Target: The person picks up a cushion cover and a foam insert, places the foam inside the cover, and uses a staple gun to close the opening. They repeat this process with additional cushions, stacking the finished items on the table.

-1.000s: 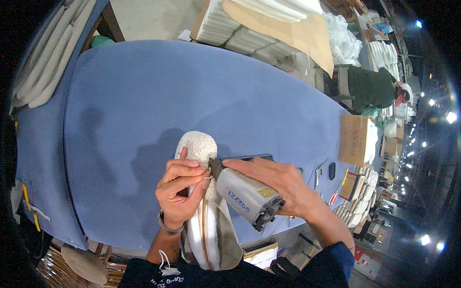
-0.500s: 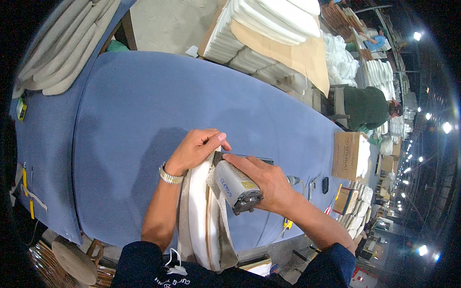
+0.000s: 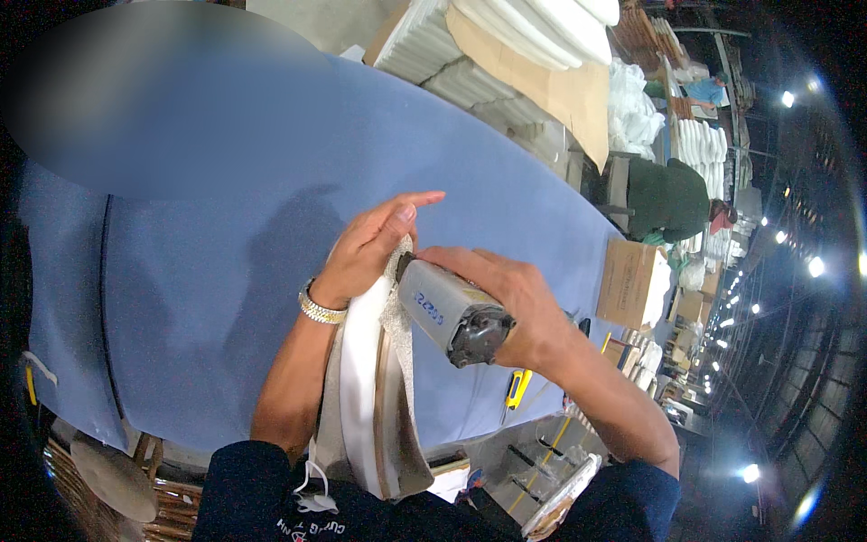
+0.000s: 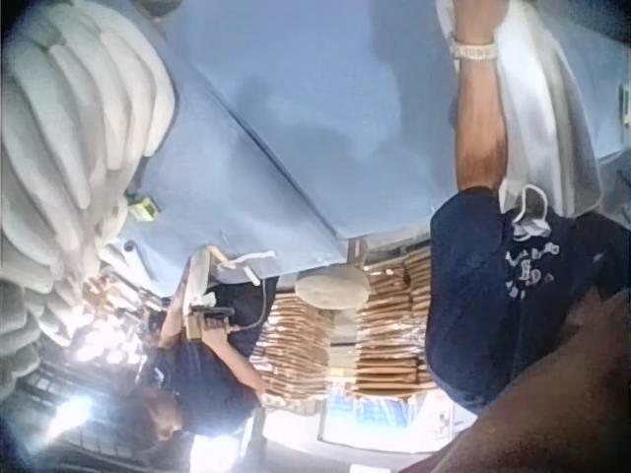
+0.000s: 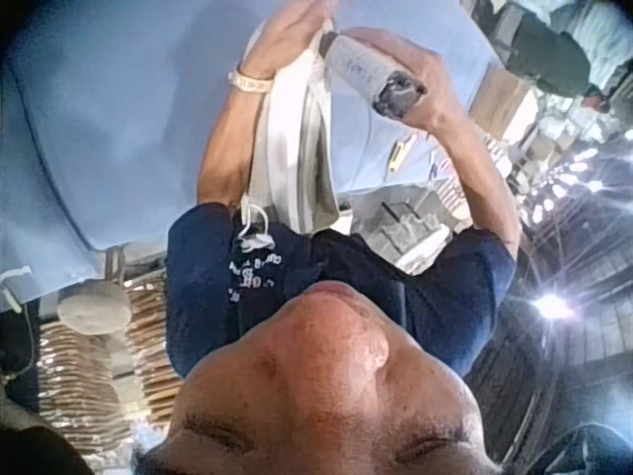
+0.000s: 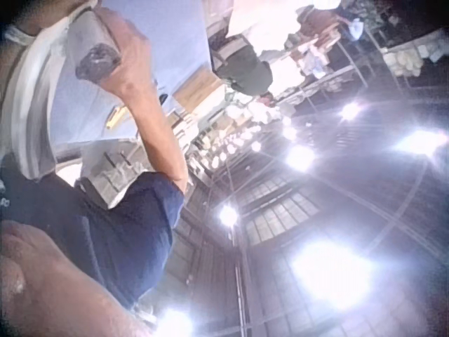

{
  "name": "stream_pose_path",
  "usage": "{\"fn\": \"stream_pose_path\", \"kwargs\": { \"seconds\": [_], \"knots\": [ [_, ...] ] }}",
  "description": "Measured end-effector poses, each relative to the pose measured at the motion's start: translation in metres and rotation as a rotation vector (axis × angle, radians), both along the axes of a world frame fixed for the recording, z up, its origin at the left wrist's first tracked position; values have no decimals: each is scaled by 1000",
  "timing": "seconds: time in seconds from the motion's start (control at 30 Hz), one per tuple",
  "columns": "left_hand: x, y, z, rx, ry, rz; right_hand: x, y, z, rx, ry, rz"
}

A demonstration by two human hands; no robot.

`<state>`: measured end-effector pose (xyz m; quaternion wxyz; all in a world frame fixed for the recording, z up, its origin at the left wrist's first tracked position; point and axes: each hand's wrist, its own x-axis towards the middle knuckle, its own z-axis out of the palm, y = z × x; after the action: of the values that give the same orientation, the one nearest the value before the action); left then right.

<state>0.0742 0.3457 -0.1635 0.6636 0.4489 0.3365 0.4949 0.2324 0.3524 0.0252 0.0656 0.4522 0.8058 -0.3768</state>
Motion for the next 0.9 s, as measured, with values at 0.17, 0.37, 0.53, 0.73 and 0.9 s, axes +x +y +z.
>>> {"fn": "stream_pose_path", "kwargs": {
  "seconds": [0.17, 0.37, 0.53, 0.73, 0.9],
  "knots": [
    [-5, -2, 11, 10, 51, 58, -2, -7, -5, 56, 40, -11],
    [-6, -4, 9, -40, 70, 78, -9, -7, -3, 61, -13, 19],
    [-7, -4, 11, -97, -22, 18, 0, -12, -11, 152, 13, 47],
    [-23, 2, 21, -59, 264, -160, 24, -58, -16, 361, 242, -70],
    [-38, -23, 78, -63, 1017, -87, 101, -144, -83, 375, 238, -541]
  ]
}}
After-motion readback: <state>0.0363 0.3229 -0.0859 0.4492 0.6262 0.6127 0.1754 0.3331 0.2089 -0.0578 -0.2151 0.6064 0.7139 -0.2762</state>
